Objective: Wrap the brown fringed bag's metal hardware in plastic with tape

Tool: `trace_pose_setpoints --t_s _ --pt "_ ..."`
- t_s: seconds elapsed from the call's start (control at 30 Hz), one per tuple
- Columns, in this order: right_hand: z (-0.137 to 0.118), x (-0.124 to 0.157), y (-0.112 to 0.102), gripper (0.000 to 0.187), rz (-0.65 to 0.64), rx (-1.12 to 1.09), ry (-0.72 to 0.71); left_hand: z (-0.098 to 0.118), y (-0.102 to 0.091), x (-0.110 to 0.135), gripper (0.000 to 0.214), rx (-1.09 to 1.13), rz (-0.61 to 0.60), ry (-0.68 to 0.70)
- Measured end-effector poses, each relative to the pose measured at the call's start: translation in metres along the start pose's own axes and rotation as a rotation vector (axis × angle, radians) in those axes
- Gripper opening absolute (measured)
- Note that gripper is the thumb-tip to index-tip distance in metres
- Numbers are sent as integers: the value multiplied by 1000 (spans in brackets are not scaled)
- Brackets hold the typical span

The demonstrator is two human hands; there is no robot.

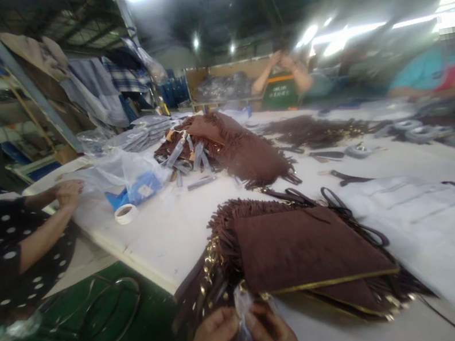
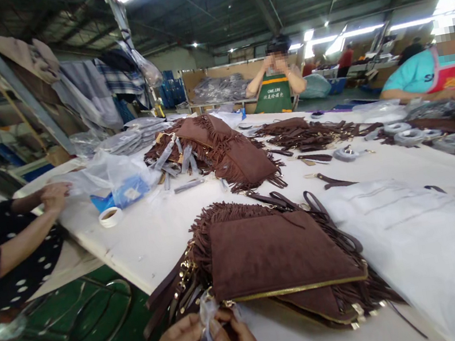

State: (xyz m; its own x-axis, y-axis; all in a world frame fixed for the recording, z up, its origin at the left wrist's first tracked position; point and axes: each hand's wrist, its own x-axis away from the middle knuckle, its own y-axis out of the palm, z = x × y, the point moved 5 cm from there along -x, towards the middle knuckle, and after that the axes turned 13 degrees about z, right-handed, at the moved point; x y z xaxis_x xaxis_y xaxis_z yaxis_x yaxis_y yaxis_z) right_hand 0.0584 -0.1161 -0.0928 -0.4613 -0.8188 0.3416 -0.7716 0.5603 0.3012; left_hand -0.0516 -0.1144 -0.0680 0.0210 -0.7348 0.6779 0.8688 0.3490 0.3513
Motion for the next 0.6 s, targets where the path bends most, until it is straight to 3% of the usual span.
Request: trace_pose_setpoints --t_s 0.17,0.27,0.43,0.6 --pt "13 -1 0 51 -3 -16 49 7 -5 -3 40 -119 -12 107" --pt "17 0 0 52 -16 -26 83 11 -2 -6 44 -210 -106 150" --pt "10 1 -7 53 101 70 54 3 2 -17 46 -270 -308 186" --pt "-5 7 -14 45 211 155 -38 -2 -4 -23 44 -295 -240 248"
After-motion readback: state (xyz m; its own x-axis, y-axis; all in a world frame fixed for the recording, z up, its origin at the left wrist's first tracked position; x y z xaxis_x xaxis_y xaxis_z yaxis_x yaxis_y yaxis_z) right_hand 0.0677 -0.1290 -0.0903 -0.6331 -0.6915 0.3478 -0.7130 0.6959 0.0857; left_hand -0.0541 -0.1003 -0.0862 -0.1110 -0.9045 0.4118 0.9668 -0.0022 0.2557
